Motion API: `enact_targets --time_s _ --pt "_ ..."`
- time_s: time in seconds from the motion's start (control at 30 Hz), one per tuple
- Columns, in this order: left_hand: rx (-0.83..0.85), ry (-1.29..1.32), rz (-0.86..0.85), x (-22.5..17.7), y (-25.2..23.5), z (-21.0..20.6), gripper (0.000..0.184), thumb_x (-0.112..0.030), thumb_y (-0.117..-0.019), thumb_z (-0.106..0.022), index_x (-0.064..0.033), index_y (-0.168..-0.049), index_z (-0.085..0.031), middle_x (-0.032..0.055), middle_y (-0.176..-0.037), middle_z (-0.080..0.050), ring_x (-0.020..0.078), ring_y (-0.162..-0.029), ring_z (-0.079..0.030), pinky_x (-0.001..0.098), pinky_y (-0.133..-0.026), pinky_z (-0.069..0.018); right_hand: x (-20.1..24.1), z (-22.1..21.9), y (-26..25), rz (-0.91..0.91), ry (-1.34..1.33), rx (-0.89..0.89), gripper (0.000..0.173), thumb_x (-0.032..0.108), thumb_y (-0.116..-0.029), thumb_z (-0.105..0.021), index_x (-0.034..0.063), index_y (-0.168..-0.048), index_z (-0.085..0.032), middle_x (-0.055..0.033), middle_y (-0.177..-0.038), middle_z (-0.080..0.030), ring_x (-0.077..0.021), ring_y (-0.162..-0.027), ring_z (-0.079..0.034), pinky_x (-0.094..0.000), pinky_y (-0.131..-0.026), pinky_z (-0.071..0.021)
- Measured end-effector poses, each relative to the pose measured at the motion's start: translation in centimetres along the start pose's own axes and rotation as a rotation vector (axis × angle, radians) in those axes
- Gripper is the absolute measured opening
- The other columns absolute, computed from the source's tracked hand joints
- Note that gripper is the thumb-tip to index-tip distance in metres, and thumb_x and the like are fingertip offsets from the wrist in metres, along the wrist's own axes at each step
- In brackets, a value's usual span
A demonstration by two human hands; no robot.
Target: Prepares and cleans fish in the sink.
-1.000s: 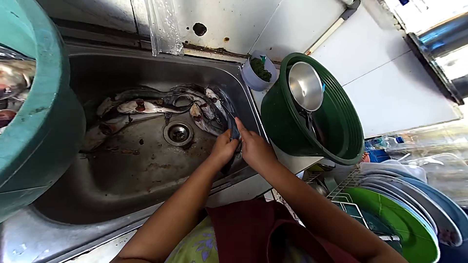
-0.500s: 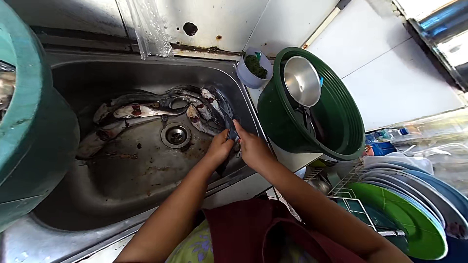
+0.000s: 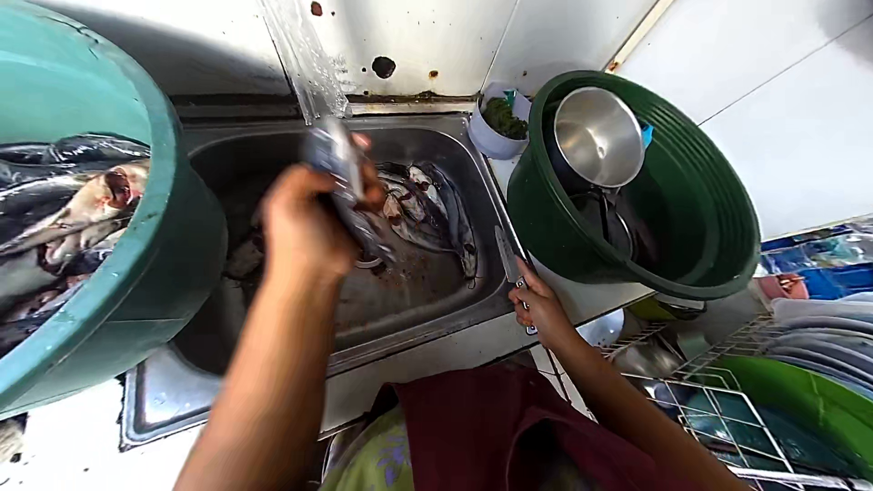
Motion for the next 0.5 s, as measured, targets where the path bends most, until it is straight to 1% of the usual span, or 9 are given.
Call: enact_targets --time_s 0.07,0.13,0.2,0.27,0.3,0.37,0.4,0.43,0.5 --pt "0.03 -0.014 -0.099 -6.8 -0.9 1.8 0.036 -0.02 -0.0958 -0.029 -0.0137 -0.113 -0.059 -0.0019 -0.084 -0.06 0.0118 -0.071 -0.059 0.0293 -0.068 -0.0531 0.1 0.2 -0.2 -0.008 -0.019 0.042 0.064 0.004 -0.1057 -0.04 0.0182 -0.165 -0.021 0.0001 -0.081 -0.05 -0.0052 -0.047 -0.035 -0.0204 -0.041 -0.0322" --pt "0.098 -0.053 -0.204 -12.1 -2.4 6.6 0.036 -0.019 -0.1062 -0.026 -0.0124 -0.11 -0.06 -0.0008 -0.096 -0.064 0.011 -0.089 -0.063 0.0285 -0.087 -0.0549 0.1 0.3 -0.2 -0.018 -0.018 0.08 0.063 0.004 -0.1062 -0.04 0.0191 -0.165 -0.023 0.0001 -0.081 -0.051 -0.0047 -0.047 -0.035 -0.02 -0.041 -0.0317" --pt "-0.04 -0.259 -0.307 -15.6 -2.9 12.0 0.025 -0.016 -0.1112 -0.033 -0.0123 -0.112 -0.058 -0.0021 -0.107 -0.066 0.0083 -0.105 -0.064 0.0253 -0.101 -0.0509 0.1 0.3 -0.2 -0.012 -0.022 0.097 0.063 0.004 -0.1064 -0.039 0.0195 -0.165 -0.022 0.0001 -0.081 -0.051 -0.0048 -0.047 -0.035 -0.0199 -0.041 -0.0315" --pt "-0.176 -0.412 -0.282 -16.6 -2.0 16.7 0.022 -0.017 -0.1116 -0.037 -0.0109 -0.123 -0.055 -0.0031 -0.12 -0.068 0.0067 -0.114 -0.064 0.0246 -0.104 -0.0491 0.1 0.3 -0.2 0.015 -0.038 0.098 0.063 0.003 -0.1056 -0.04 0.0184 -0.165 -0.023 0.0001 -0.08 -0.051 -0.0049 -0.047 -0.036 -0.0197 -0.041 -0.0321" --pt "-0.101 -0.51 -0.2 -16.3 -1.5 19.2 0.028 -0.019 -0.1125 -0.032 -0.0134 -0.135 -0.048 -0.0068 -0.132 -0.064 0.003 -0.122 -0.06 0.0226 -0.108 -0.0466 0.0 0.3 -0.2 0.022 -0.047 0.091 0.064 0.003 -0.105 -0.04 0.0181 -0.164 -0.024 -0.0002 -0.08 -0.051 -0.005 -0.047 -0.037 -0.0197 -0.041 -0.0322" --pt "-0.328 -0.646 -0.109 -14.4 0.5 20.1 0.026 -0.015 -0.1104 -0.026 -0.0147 -0.127 -0.046 -0.007 -0.118 -0.062 -0.0009 -0.108 -0.06 0.0186 -0.097 -0.0473 -0.1 0.2 -0.2 0.018 -0.052 0.077 0.064 0.003 -0.1046 -0.042 0.0181 -0.164 -0.025 -0.0003 -0.081 -0.051 -0.0051 -0.047 -0.037 -0.0196 -0.041 -0.0325" --pt "-0.422 -0.844 -0.023 -13.5 1.8 18.5 0.028 -0.01 -0.1092 -0.025 -0.009 -0.134 -0.039 -0.0024 -0.124 -0.056 -0.0011 -0.115 -0.055 0.0177 -0.1 -0.0428 -0.1 0.3 -0.2 0.015 -0.05 0.075 0.064 0.003 -0.1045 -0.042 0.0178 -0.164 -0.025 -0.0001 -0.081 -0.051 -0.0049 -0.047 -0.037 -0.0194 -0.041 -0.0328" --pt "-0.424 -1.128 0.066 -12.9 2.7 16.4 0.04 -0.006 -0.1082 -0.029 0.0036 -0.147 -0.032 0.0112 -0.145 -0.048 0.0077 -0.134 -0.047 0.0236 -0.112 -0.0349 -0.1 0.3 -0.2 0.012 -0.052 0.071 0.064 0.002 -0.1044 -0.042 0.0173 -0.164 -0.025 -0.0001 -0.081 -0.05 -0.0047 -0.047 -0.037 -0.0193 -0.041 -0.033" --pt "-0.304 -1.685 0.168 -11.7 2.9 11.8 0.048 -0.014 -0.1094 -0.035 0.0115 -0.15 -0.034 0.0309 -0.157 -0.036 0.0353 -0.149 -0.034 0.045 -0.122 -0.0275 -0.2 0.5 -0.2 -0.001 -0.058 0.065 0.063 0.002 -0.1043 -0.043 0.0164 -0.164 -0.026 0.0 -0.08 -0.051 -0.0043 -0.047 -0.037 -0.019 -0.041 -0.0331"
Point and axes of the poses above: each hand's wrist, its own y-axis away from the middle knuckle, its own z-axis out of the back of the hand, x = y × z, the point moved 7 cm from there along -y, towards the middle knuckle
